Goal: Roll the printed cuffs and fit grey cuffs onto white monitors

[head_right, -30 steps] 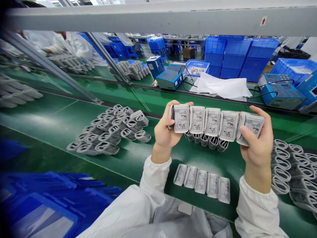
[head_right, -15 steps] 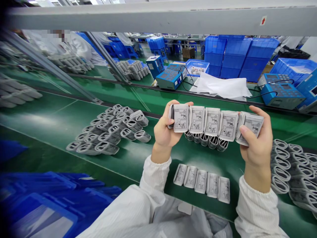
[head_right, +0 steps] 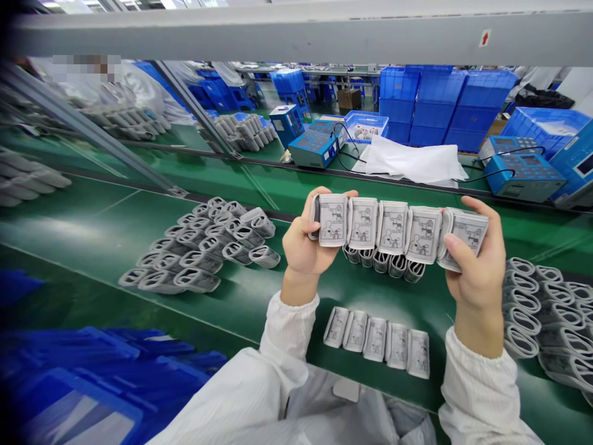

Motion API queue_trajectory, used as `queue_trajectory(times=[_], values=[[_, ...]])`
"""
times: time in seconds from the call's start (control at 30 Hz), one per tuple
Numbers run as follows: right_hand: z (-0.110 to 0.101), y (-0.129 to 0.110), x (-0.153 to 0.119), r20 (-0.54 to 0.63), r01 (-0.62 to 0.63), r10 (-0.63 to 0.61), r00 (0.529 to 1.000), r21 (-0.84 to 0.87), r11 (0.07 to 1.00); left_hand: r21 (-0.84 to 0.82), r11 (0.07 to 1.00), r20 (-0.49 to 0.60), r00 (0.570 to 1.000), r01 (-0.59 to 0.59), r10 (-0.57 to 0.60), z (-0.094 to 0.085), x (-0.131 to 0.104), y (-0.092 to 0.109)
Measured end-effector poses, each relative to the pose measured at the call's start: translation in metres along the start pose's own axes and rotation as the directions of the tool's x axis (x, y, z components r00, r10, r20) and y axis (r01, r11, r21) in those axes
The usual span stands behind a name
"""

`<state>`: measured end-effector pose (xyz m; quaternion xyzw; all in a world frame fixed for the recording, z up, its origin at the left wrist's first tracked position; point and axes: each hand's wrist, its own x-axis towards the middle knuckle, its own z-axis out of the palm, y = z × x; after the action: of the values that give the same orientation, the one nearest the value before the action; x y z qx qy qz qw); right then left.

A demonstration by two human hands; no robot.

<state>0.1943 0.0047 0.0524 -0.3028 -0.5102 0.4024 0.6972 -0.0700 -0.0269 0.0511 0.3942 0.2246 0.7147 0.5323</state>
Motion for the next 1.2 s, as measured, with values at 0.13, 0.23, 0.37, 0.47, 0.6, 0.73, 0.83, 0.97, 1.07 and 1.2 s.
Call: queue_trajectory(times=[0.13, 0.23, 0.37, 0.47, 0.6, 0.73, 0.83, 0.97, 1.07, 1.2], values=[[-0.001, 0.003, -0.001, 0.010, 0.006, -0.006, 1.000, -0.039, 0.999, 0.024, 0.999, 0.003, 0.999, -0.038, 0.037, -0.002, 0.000, -0.002], [-0.003, 0.008, -0.002, -0.003, 0.024, -0.024, 1.000, -0.104, 0.994, 0.112, 0.989, 0.011, 0.995, -0.097, 0.097, -0.004, 0.000, -0.005], [-0.004, 0.014, 0.000, -0.020, 0.034, -0.037, 0.999, -0.143, 0.989, 0.114, 0.989, 0.015, 0.996, -0.092, 0.091, -0.005, -0.001, -0.004], [-0.004, 0.015, 0.001, -0.019, 0.026, -0.029, 0.999, -0.139, 0.990, 0.097, 0.993, 0.014, 0.998, -0.063, 0.062, -0.003, -0.001, -0.002], [-0.002, 0.015, 0.001, -0.017, 0.022, -0.024, 1.000, -0.119, 0.993, 0.075, 0.996, 0.013, 0.999, -0.052, 0.051, -0.003, -0.001, -0.001], [-0.001, 0.013, 0.000, -0.009, 0.014, -0.015, 1.000, -0.111, 0.994, 0.087, 0.995, 0.012, 0.999, -0.046, 0.045, -0.003, -0.001, -0.001], [-0.001, 0.013, 0.000, -0.008, 0.008, -0.009, 1.000, -0.118, 0.993, 0.081, 0.996, 0.008, 0.999, -0.040, 0.040, -0.004, -0.001, 0.000], [0.000, 0.011, 0.000, -0.011, 0.011, -0.012, 1.000, -0.120, 0.993, 0.058, 0.997, -0.003, 0.999, -0.042, 0.042, -0.003, -0.001, 0.000], [0.000, 0.010, -0.001, -0.009, 0.015, -0.016, 1.000, -0.120, 0.993, 0.063, 0.997, -0.003, 0.999, -0.035, 0.035, -0.003, -0.001, 0.001], [-0.003, 0.012, -0.002, 0.011, 0.033, -0.032, 0.999, -0.143, 0.989, 0.101, 0.995, 0.006, 1.000, -0.022, 0.021, -0.007, 0.000, 0.003]])
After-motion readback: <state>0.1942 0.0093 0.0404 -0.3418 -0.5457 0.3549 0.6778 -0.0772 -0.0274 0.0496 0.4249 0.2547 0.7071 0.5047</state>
